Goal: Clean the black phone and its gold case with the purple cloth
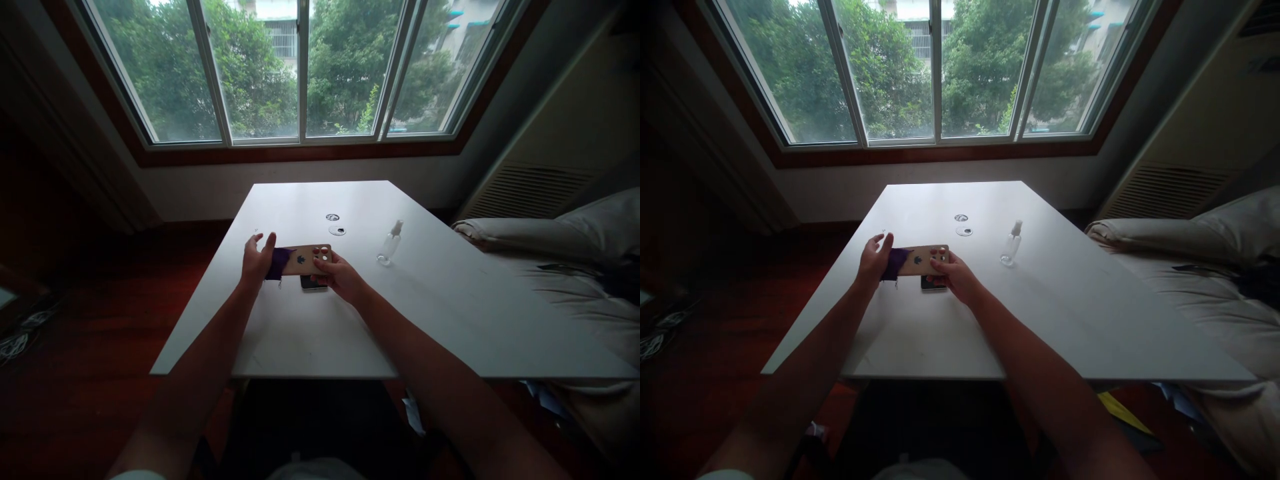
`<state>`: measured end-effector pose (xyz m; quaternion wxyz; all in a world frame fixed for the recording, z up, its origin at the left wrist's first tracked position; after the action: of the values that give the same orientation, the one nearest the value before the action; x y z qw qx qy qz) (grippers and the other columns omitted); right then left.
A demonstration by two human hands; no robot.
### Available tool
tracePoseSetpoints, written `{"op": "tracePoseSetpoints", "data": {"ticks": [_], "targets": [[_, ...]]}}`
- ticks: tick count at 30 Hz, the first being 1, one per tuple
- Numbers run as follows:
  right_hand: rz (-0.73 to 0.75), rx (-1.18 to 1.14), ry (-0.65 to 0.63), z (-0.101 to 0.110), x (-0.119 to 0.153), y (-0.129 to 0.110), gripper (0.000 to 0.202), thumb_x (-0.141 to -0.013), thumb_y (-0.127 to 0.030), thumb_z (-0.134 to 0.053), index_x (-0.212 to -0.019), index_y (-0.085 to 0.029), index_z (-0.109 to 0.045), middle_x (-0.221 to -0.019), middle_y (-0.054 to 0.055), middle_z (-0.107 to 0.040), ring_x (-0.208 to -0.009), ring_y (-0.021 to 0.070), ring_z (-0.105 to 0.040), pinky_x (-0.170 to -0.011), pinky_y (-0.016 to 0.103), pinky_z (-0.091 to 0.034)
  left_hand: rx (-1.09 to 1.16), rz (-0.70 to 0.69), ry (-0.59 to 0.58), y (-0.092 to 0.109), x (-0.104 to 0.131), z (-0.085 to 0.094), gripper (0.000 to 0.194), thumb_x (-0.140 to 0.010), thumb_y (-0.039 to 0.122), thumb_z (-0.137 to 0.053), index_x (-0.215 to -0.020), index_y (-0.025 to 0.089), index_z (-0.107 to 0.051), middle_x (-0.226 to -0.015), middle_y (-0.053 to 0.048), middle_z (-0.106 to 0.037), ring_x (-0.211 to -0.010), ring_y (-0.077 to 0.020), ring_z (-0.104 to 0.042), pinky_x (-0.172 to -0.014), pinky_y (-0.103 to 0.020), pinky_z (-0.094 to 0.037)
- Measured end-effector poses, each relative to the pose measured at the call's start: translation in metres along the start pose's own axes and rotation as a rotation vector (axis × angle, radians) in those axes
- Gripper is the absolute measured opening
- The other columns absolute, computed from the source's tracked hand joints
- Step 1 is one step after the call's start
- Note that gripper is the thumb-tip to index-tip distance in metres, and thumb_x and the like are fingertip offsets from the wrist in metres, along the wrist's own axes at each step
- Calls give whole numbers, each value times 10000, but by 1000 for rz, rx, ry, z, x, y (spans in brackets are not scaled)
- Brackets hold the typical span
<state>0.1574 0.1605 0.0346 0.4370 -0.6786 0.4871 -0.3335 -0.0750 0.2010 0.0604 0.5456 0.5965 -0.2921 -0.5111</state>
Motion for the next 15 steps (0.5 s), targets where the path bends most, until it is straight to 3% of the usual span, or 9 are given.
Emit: {"op": "tracePoseSetpoints", "data": {"ticks": [2, 4, 7, 11, 15], "targets": [[-17, -28, 10, 1, -1, 2, 432, -812, -298, -797, -1201, -232, -621, -1028, 56, -730, -682, 138, -680, -511, 201, -537, -113, -147, 161, 19, 4, 15, 555, -893, 620, -650, -1245, 192, -611, -1476, -160, -495, -1397, -308, -437, -1150, -453, -352], [-31, -49, 13, 1, -1, 3, 435, -821, -293, -790, -1214, -226, -616, -1009, 54, -729, -662, 130, -675, -497, 193, -531, -176, -270, 259, 37, 10, 24, 433, -918, 563, -644, -1163, 207, -624, -1416, -130, -533, -1332, -277, -482, -1088, -414, -401], [-44, -61, 25, 1, -1, 3, 414, -830, -289, -782, -1205, -208, -625, -982, 51, -726, -648, 122, -674, -476, 176, -517, -203, -328, 312, 53, 17, 31, 320, -924, 517, -646, -974, 203, -607, -1103, -83, -634, -1029, -219, -597, -865, -331, -481], [-44, -48, 22, -1, 0, 2, 396, -837, -275, -772, -1198, -196, -632, -1006, 65, -731, -646, 122, -678, -479, 177, -523, -177, -228, 112, 47, 16, 14, 426, -966, 550, -552, -712, 210, -511, -660, 7, -529, -619, -149, -500, -584, -273, -391], [-58, -24, 44, 0, 1, 2, 383, -828, -251, -773, -1177, -191, -628, -975, 61, -736, -614, 115, -663, -501, 190, -545, -174, -81, -19, 26, 12, 0, 469, -949, 582, -556, -675, 203, -517, -617, 8, -517, -573, -141, -470, -516, -270, -333]]}}
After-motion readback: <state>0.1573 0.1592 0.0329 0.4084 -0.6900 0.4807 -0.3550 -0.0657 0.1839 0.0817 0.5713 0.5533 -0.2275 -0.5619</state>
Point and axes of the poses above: each hand's wrist, its own x-axis away from the middle knuckle, its own z-axis out of the back of the hand, y = z × x, the point moved 8 cm from there along -x, towards the middle knuckle
